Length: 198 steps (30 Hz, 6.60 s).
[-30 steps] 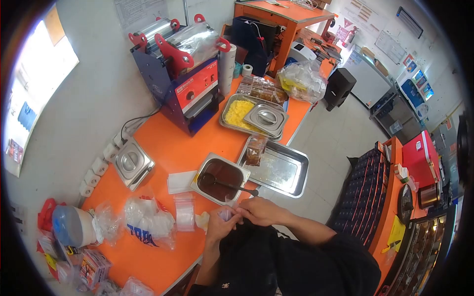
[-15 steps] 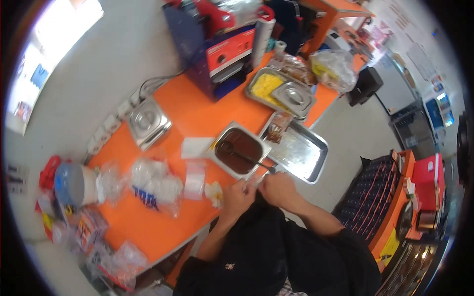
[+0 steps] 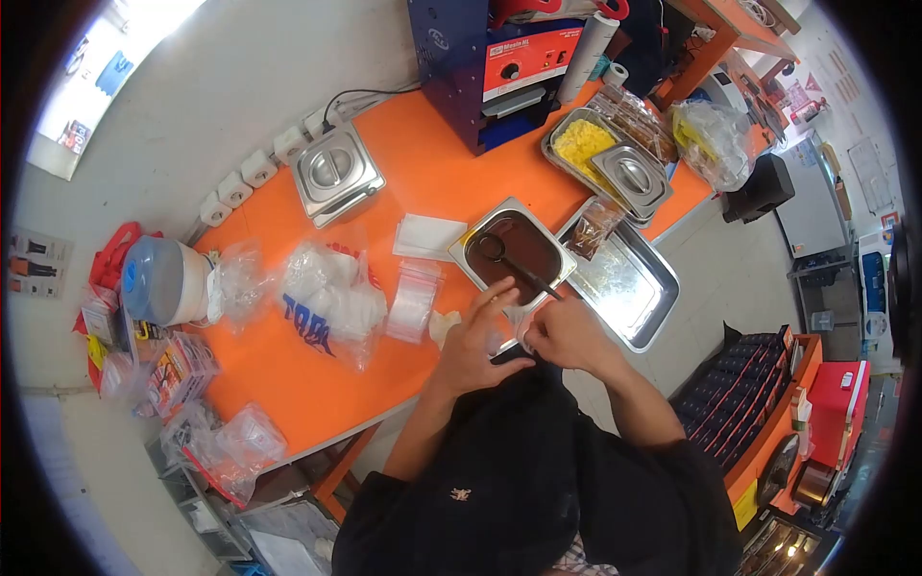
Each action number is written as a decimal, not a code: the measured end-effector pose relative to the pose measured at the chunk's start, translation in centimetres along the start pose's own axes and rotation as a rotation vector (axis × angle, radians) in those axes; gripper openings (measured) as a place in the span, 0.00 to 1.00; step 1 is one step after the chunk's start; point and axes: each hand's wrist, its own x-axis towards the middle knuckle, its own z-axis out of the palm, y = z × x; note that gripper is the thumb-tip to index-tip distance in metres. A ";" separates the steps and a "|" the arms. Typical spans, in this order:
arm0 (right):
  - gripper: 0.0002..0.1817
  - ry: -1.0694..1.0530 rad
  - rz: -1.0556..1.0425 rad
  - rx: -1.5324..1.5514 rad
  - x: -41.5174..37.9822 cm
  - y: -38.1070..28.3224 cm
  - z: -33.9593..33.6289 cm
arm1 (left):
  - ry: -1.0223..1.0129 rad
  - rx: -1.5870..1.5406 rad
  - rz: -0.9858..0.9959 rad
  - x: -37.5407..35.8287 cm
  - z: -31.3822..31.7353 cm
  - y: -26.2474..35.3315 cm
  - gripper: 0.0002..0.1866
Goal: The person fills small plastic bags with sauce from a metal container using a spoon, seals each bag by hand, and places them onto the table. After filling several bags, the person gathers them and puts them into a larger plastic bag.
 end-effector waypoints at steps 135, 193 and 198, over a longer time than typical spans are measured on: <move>0.18 0.602 -0.082 0.837 0.6 7.8 -2.6 | -0.259 -0.868 -0.690 0.8 1.9 -2.9 0.18; 0.14 0.576 -0.293 0.509 0.5 -1.7 4.5 | -0.128 -0.063 -0.489 -4.5 -7.4 -6.1 0.07; 0.17 0.044 -0.499 0.150 3.6 -1.9 14.8 | 0.158 -0.171 -0.678 -4.6 -13.2 -4.5 0.07</move>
